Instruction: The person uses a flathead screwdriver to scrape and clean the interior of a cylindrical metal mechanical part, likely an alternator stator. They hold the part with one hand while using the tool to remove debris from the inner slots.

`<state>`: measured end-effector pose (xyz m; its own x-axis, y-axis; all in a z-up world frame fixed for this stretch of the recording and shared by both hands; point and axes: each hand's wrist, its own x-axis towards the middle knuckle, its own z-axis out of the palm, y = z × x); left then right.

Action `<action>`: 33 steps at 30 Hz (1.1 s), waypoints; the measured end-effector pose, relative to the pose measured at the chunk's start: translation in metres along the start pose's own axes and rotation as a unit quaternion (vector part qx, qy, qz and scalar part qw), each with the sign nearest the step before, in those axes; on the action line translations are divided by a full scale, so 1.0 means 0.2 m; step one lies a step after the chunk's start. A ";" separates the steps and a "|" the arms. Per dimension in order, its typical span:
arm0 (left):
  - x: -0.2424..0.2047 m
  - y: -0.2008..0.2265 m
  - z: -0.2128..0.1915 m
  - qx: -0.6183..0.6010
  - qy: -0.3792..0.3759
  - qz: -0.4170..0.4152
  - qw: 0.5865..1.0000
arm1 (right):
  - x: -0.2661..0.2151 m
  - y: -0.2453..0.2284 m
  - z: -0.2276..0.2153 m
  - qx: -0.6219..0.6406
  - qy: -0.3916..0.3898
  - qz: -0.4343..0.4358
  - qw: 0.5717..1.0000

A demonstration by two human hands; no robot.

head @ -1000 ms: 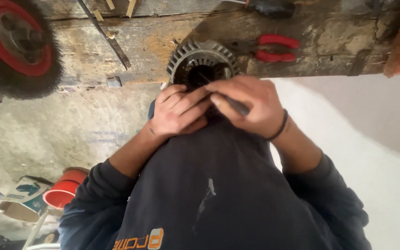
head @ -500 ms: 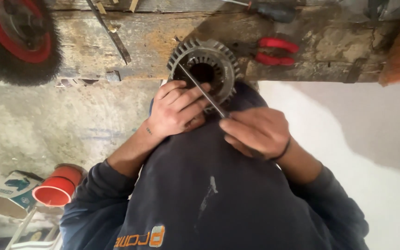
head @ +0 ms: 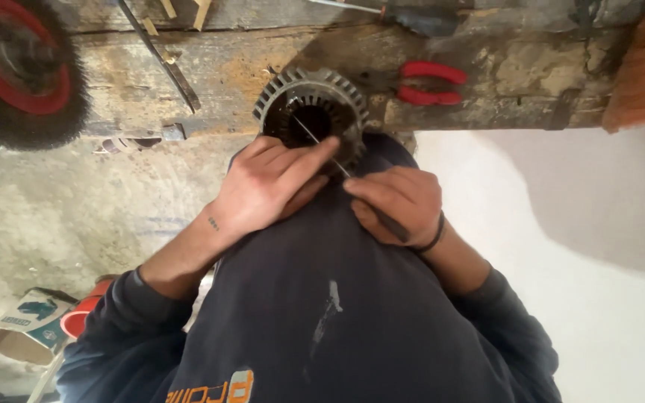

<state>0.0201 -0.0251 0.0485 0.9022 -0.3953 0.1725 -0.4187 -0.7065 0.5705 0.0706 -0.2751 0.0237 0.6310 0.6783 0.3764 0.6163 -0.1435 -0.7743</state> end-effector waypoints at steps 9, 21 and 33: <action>0.05 -0.01 0.00 -0.012 0.007 -0.018 1.000 | 0.05 -0.01 -0.01 -0.021 -0.002 -0.013 1.000; -0.02 -0.10 0.08 -0.046 0.070 0.007 0.996 | 0.22 -0.15 -0.01 -0.057 -0.057 -0.022 0.996; -0.04 -0.17 0.09 -0.087 0.115 0.036 0.989 | 0.24 -0.20 0.01 -0.083 -0.070 0.008 0.994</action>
<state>0.0255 -0.0083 0.0122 0.8787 -0.2834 0.3842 -0.4768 -0.5623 0.6756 0.0751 -0.2345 0.0726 0.5772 0.7667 0.2809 0.6825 -0.2641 -0.6815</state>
